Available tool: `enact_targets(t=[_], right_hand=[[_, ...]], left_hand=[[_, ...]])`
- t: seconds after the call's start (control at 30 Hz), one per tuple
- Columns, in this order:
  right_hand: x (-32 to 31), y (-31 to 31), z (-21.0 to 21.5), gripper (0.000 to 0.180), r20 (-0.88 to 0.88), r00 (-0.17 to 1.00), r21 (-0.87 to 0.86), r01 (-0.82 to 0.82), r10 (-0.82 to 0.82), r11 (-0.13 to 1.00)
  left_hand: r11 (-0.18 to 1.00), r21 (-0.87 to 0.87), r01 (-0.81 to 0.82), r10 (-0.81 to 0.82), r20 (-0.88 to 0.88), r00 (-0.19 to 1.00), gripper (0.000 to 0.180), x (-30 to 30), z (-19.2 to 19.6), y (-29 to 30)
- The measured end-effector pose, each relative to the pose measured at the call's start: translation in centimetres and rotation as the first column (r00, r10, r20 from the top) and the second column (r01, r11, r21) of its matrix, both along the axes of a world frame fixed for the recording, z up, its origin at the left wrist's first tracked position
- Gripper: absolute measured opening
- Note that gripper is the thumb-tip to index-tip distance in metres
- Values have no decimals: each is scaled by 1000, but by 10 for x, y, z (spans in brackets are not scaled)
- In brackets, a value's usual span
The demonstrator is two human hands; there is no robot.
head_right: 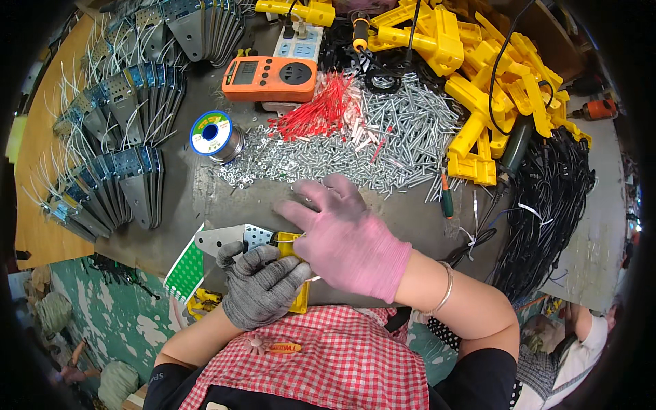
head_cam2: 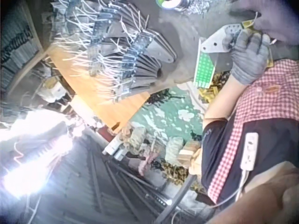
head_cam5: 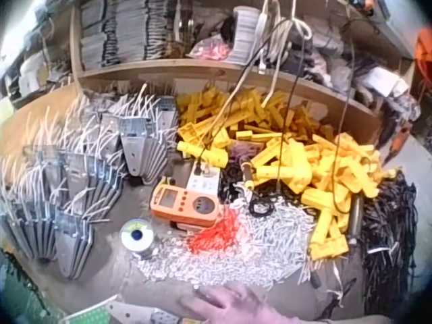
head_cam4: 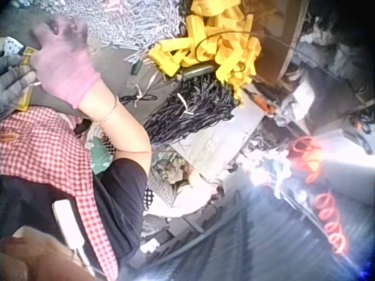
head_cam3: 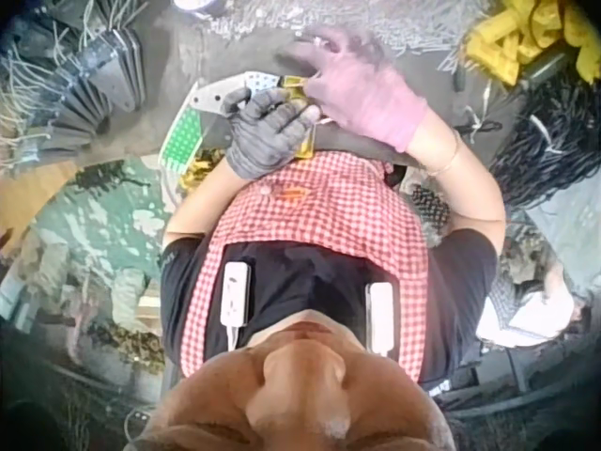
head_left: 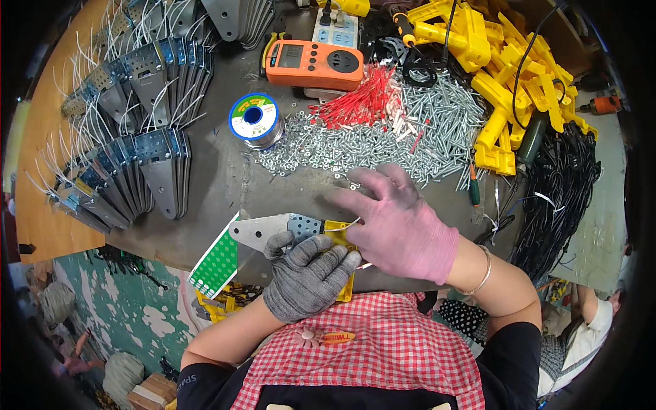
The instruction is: The person assembles various electronic components and wires into yellow plastic housings at a factory workbench. This is done by soldering the components and wires together with a soldering iron and fastening them into the housings with an electric screwdriver and pliers.
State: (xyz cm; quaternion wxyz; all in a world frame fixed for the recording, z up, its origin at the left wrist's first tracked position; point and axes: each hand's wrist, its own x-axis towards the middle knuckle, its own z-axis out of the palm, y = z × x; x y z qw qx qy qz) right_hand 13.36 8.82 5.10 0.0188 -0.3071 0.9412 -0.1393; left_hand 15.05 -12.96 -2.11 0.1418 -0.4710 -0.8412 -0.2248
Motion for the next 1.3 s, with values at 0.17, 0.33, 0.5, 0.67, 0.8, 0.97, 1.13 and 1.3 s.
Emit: enact_targets(t=[0.17, 0.33, 0.5, 0.67, 0.8, 0.97, 1.13, 1.3], right_hand=[[12, -24, 0, 11, -150, 987, 296, 100, -57, 950], [15, 3, 7, 16, 113, 991, 40, 68, -72, 997], [41, 75, -11, 28, -339, 668, -55, 689, -663, 723], [69, 113, -38, 34, -304, 457, -10, 876, -836, 482], [91, 58, 27, 42, -189, 839, -52, 510, -510, 859], [95, 29, 40, 36, 23, 951, 10, 308, -309, 951], [78, 21, 45, 15, 83, 963, 88, 248, -255, 965], [32, 13, 51, 13, 58, 990, 11, 128, -129, 992]], left_hand=[[997, -2, 80, -80, 83, 993, 27, -1, 1, -3], [998, -15, 54, -53, 7, 999, 23, 8, -8, -2], [997, -78, 3, -7, -49, 999, 28, 12, -5, 0], [996, -87, 13, -19, -64, 998, 25, 15, -3, 16], [995, -102, -10, 4, -59, 998, 28, 15, -2, 14], [997, -81, -15, 9, -68, 998, 28, 17, -3, 14], [996, -86, -20, 18, -30, 999, 26, 18, 1, 16], [994, 98, 53, -81, 314, 946, 30, -20, 68, 18]])
